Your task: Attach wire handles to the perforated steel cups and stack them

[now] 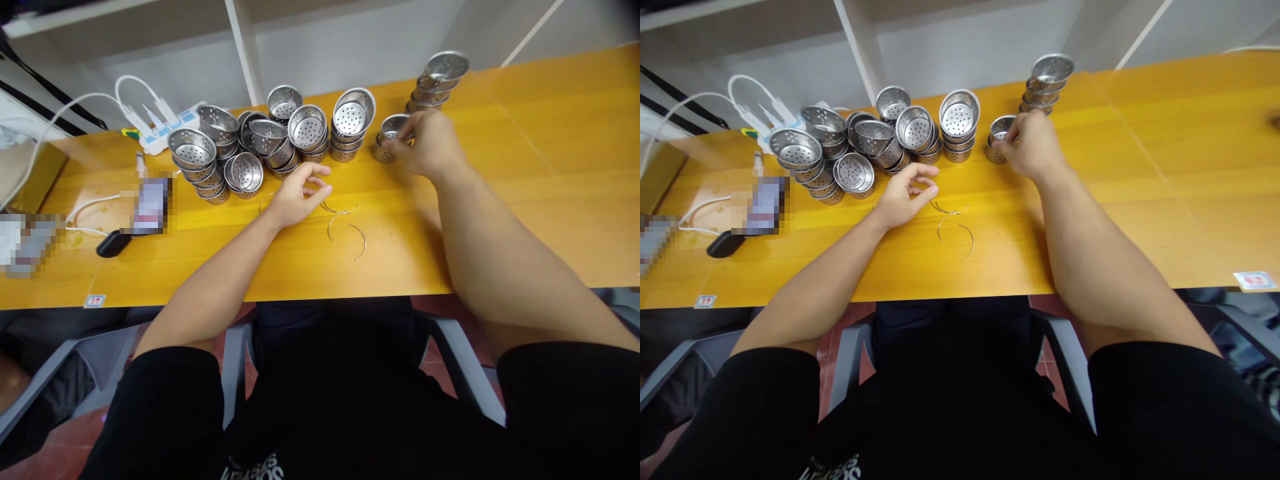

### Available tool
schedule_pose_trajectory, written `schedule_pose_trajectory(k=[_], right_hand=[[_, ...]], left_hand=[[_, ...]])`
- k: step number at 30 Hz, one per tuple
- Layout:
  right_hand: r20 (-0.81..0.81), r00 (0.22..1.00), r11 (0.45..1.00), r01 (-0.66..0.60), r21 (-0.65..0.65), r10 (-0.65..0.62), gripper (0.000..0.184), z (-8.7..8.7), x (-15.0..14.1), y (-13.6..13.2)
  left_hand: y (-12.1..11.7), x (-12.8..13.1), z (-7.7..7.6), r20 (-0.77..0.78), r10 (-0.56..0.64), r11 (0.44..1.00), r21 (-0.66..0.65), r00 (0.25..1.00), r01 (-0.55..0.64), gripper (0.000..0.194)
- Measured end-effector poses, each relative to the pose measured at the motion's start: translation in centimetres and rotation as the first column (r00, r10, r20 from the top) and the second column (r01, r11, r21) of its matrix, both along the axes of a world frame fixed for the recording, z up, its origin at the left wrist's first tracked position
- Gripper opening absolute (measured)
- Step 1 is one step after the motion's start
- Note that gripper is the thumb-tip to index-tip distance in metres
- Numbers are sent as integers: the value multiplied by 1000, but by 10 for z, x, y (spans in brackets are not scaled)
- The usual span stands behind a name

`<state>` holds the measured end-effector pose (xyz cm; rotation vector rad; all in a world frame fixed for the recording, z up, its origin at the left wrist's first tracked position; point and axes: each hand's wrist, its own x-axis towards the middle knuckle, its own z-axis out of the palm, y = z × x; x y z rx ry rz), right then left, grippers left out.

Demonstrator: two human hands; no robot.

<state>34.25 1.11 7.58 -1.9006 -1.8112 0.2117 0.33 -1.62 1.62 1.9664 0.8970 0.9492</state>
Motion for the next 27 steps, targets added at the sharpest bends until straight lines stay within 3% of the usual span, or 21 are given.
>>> schedule_pose_trajectory(k=[4,8,11,15,18,20,22,25,27], right_hand=[[-76,994,984,-60,168,74,14,-5,11,2],[-29,971,910,-213,355,238,54,12,3,-21],[-14,926,893,-359,270,377,72,26,-24,-45],[45,858,857,-514,43,512,70,27,-63,-63],[4,801,801,-599,-2,599,73,22,-78,-67],[-45,776,778,-629,11,629,74,22,-79,-70],[-110,786,794,-604,69,608,69,24,-73,-72],[-237,807,837,-488,248,541,47,27,-60,-71],[-231,782,815,-539,213,578,33,28,-51,-66]], left_hand=[[-2,0,1,7,10,1000,7,1000,-10,40],[0,-1,-2,20,3,1000,14,1000,-4,48],[4,-2,-9,33,8,1000,16,999,-8,75],[8,-2,-13,57,-33,999,11,998,32,100],[7,-1,-13,79,-18,1000,18,997,16,108],[7,-1,-13,74,-1,1000,25,997,-1,112],[8,-1,-14,71,14,999,44,997,-17,111],[15,-3,-18,84,72,988,133,994,-82,112],[19,-6,-19,80,97,972,205,992,-111,110]])
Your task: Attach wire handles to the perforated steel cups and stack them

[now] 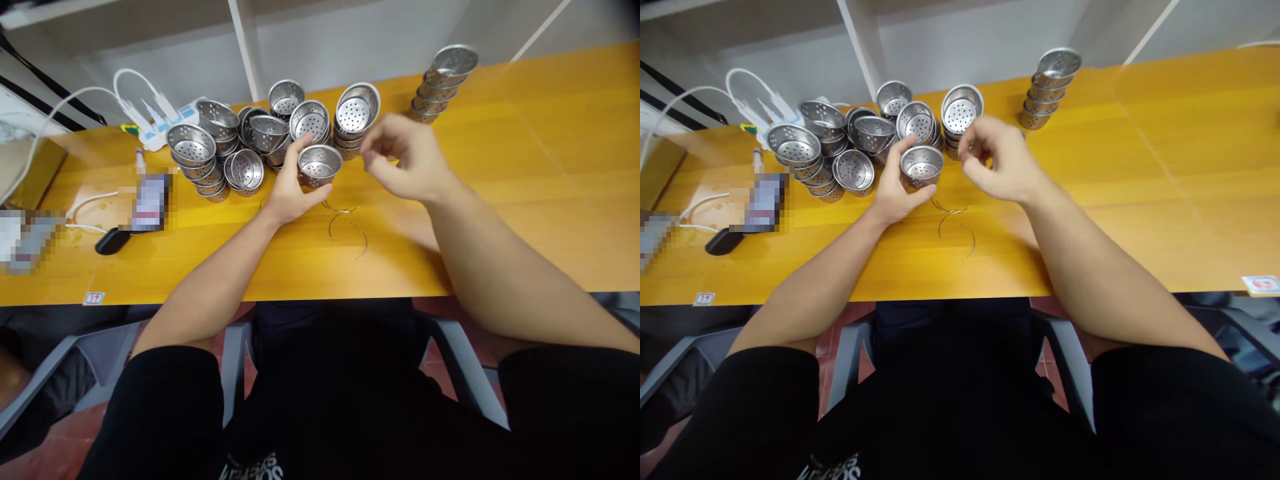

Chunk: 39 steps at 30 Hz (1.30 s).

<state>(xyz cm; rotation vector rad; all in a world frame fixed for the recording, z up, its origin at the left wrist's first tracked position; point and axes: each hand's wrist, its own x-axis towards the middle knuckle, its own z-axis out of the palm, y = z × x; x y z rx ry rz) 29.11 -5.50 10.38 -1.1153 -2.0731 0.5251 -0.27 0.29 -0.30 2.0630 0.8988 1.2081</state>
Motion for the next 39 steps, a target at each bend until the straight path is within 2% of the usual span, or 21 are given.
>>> schedule_pose_trajectory(k=[1,3,5,8,9,13,16,20,23,26,29,34,39], right_hand=[[77,994,995,-77,-60,82,32,-1,3,3],[243,925,943,-235,-234,291,35,-6,3,9],[329,855,898,-295,-326,400,33,-13,-2,12],[438,815,917,-267,-296,379,10,-20,-18,9],[480,799,926,-249,-285,362,7,-19,-24,6],[662,690,951,-134,-279,292,14,-2,-43,-12],[726,630,951,-68,-302,276,20,13,-54,-24],[734,625,952,-50,-303,266,24,14,-63,-28],[743,606,956,-112,-273,283,20,7,-60,-25],[677,664,946,-173,-274,318,18,0,-47,-18],[573,742,930,-193,-314,348,15,-3,-28,-8],[501,781,911,-207,-357,374,23,-5,1,6],[453,805,910,-247,-333,384,14,-11,0,7]], left_hand=[[2,-1,-1,-13,3,1000,21,1000,-3,109],[3,-4,-1,-38,0,1000,30,999,1,106],[3,-5,-1,-55,1,1000,22,999,0,106],[3,-5,-1,-74,13,1000,29,997,-10,105],[3,-4,-2,-80,16,999,30,997,-14,106],[3,-3,-1,-87,16,1000,13,996,-15,106],[3,-4,0,-94,19,1000,16,995,-17,106],[5,-6,0,-92,22,999,35,995,-19,103],[4,-6,1,-79,26,999,28,997,-24,102],[2,-6,1,-88,34,999,16,996,-33,103],[2,-7,-2,-110,33,998,57,993,-27,105],[22,-10,-22,-82,-22,993,111,996,32,113],[46,-12,-43,-82,-77,980,179,994,91,123]])
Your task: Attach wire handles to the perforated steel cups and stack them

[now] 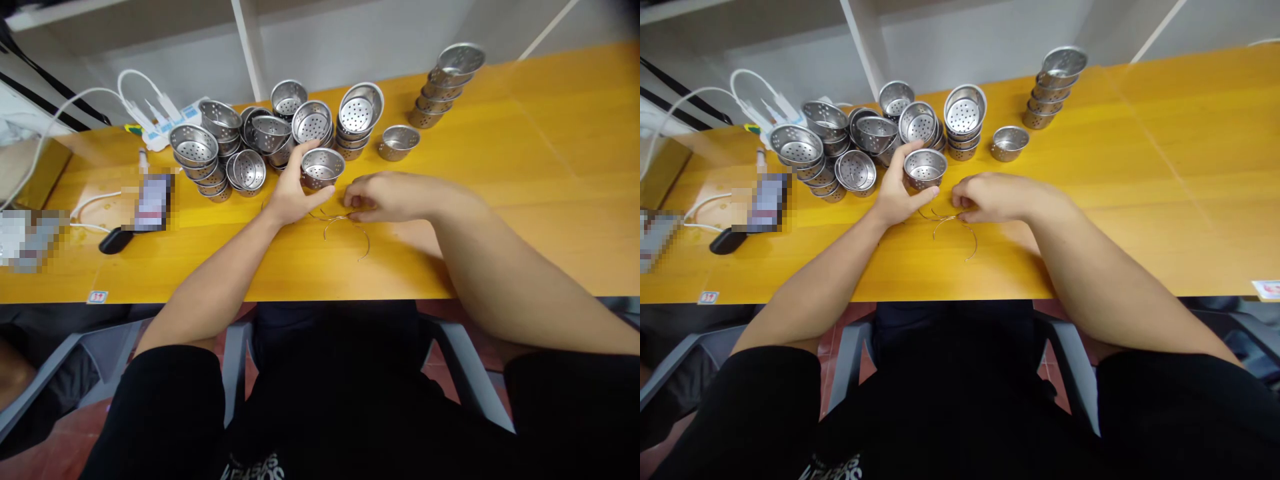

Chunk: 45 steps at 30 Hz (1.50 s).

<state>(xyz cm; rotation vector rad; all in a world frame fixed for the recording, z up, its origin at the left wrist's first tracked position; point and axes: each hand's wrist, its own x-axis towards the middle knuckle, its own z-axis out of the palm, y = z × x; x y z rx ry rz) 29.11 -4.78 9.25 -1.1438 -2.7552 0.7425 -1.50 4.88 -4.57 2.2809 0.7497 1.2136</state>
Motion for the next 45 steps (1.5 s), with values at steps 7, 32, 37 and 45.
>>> schedule_pose_trajectory(k=[7,32,37,45], right_hand=[[32,997,998,-65,26,65,14,2,-36,-16],[-127,991,995,-58,-82,47,24,8,-20,-12],[-385,919,978,1,-208,-84,23,1,-4,-3],[-368,907,978,175,-116,-206,21,1,1,5]], left_hand=[[3,-2,-3,24,-9,1000,18,1000,9,124],[13,-2,-12,69,-16,996,84,997,10,125],[18,-3,-15,46,-61,994,89,997,57,123],[-3,1,9,86,14,1000,13,996,-15,119]])
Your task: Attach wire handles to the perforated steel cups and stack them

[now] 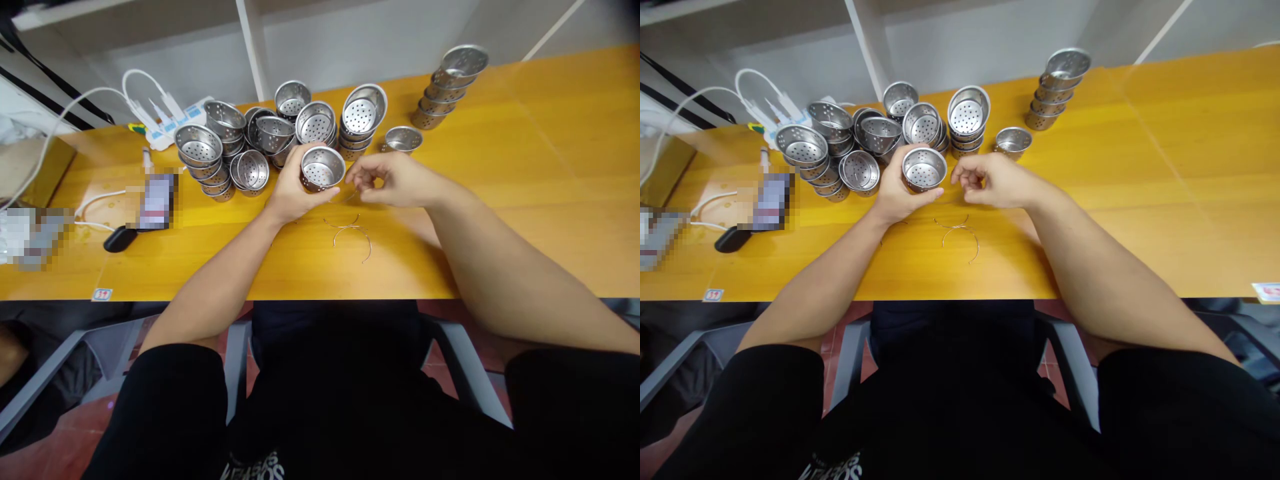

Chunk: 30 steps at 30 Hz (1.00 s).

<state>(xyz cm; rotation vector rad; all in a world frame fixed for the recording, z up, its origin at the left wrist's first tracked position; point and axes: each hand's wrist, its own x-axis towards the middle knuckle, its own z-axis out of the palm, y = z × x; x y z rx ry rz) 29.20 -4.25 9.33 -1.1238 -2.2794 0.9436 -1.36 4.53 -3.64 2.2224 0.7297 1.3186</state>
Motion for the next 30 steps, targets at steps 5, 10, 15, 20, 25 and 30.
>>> schedule_pose_trajectory(k=[5,10,15,20,25,30], right_hand=[[72,990,982,110,153,-122,17,-5,2,6],[-8,964,942,263,208,-267,25,-9,0,8],[-243,906,923,375,82,-347,32,-10,-8,5],[-373,825,897,439,-53,-425,42,-18,-14,7],[-473,763,891,437,-124,-440,51,-20,-17,9],[-474,747,881,442,-169,-466,61,-18,-22,8]], left_hand=[[-13,3,14,-2,14,998,-58,1000,-14,119],[-20,3,17,-62,-85,996,-1,994,85,114],[-40,6,29,-95,-197,979,-77,976,190,121],[-54,10,37,-70,-237,958,-182,969,221,116],[-56,12,39,-14,-275,935,-235,961,264,115],[-55,10,41,-28,-313,926,-229,949,299,119]])
